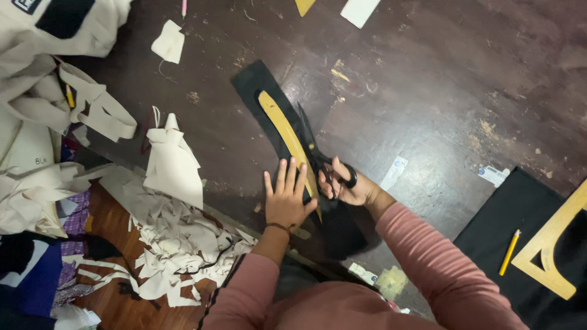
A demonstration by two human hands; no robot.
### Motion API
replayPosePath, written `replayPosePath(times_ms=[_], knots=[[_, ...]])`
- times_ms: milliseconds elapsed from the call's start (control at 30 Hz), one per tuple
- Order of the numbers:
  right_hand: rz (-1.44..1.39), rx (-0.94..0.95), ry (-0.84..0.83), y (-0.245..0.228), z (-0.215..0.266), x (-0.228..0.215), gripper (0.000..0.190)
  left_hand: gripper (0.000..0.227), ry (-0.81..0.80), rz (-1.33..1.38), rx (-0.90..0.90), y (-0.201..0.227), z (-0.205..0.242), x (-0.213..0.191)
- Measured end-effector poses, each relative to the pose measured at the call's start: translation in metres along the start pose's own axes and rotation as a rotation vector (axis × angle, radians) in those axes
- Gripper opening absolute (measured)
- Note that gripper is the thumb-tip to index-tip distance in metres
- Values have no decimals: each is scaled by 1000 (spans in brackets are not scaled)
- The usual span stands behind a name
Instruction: The person cuts a piece of black fabric using shears, guided by a yellow template. They then fold the fabric, place the template on it, and mark a line with a pencil before cutting along the marked line.
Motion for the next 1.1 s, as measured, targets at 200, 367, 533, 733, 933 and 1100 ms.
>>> replayPosePath(times_ms=[200,367,533,733,933,1100], knots=[[30,-61,-6,-69,-51,15,73,97,-128,84,-37,-5,2,17],[144,-102,31,-141,-95,35,72,86,-12,62,-33,-6,0,8],[309,-260,329,-221,-69,42,60,85,53,45,-35,-7,4,1],[1433,-61,1045,-173,57,-37,66,81,85,16,-12,-7,2,-12],[1629,-140,1277,-96,155,-90,57,71,129,156,-2,-3,6,-18],[2053,-671,1086,-75,136,68,20,72,87,48,-3,1,7,-22]])
Point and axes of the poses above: each hand's wrist, its own z-axis away from the middle knuckle, its own x-axis out of the palm, y = z × x, the point moved 10 cm from there along -z, towards the middle knuckle, and after that the axes turned 9 degrees about x, right-handed, at the moved point
